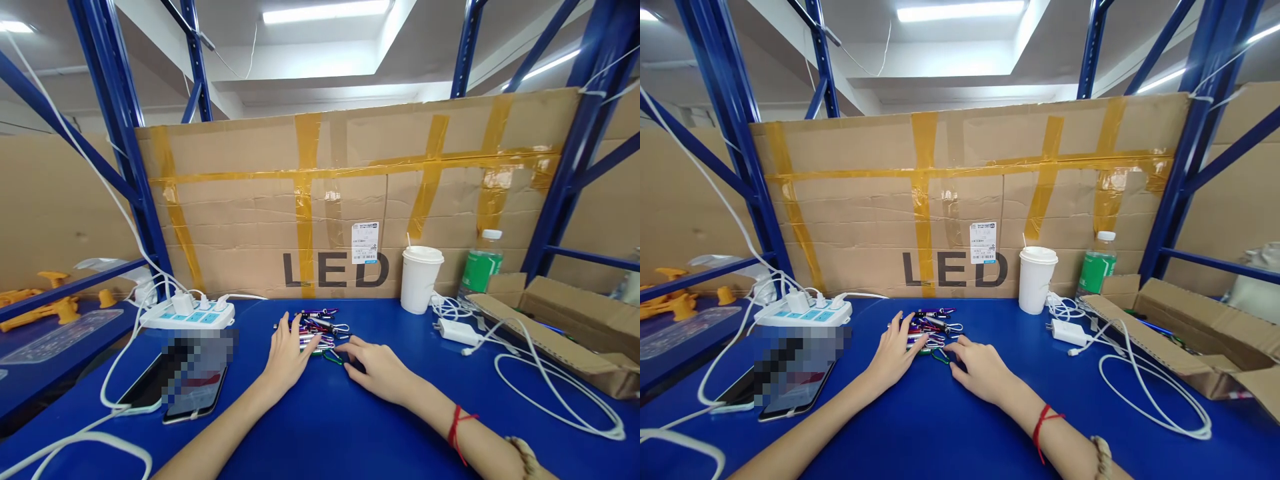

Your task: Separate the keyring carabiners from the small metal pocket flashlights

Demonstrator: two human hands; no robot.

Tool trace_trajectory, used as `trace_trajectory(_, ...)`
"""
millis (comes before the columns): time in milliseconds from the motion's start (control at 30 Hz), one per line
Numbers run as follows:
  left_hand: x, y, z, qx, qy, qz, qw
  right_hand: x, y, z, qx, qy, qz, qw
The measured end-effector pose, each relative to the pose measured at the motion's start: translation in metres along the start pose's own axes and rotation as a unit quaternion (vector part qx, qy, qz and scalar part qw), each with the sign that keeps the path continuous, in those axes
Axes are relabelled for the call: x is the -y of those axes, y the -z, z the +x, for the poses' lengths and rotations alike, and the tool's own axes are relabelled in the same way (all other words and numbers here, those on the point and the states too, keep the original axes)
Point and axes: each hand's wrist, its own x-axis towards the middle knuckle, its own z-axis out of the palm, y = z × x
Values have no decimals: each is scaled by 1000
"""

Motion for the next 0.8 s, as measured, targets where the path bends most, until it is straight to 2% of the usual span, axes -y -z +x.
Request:
trace_trajectory(67, -5, 8, -1, -14, -23, 52, 998, 1, 0, 0, -2, -7, 0, 1000)
trace_trajectory(167, -12, 16, -5, 25, -48, 124, 991, 2, -3, 1, -12, -23, 5, 1000)
trace_trajectory(267, -19, 14, -12, 58, -57, 142, 987, 0, -7, 3, -38, -52, 17, 998)
trace_trajectory(400, -24, 5, -19, 54, -101, 99, 988, -2, -10, 5, -83, -77, 63, 992)
trace_trajectory(567, -28, -3, -21, 51, -162, 37, 985, 3, -9, 5, -121, -29, 100, 987)
trace_trajectory(800, -18, 2, -11, -14, -122, 139, 983, 8, -12, 4, -104, -10, 98, 990)
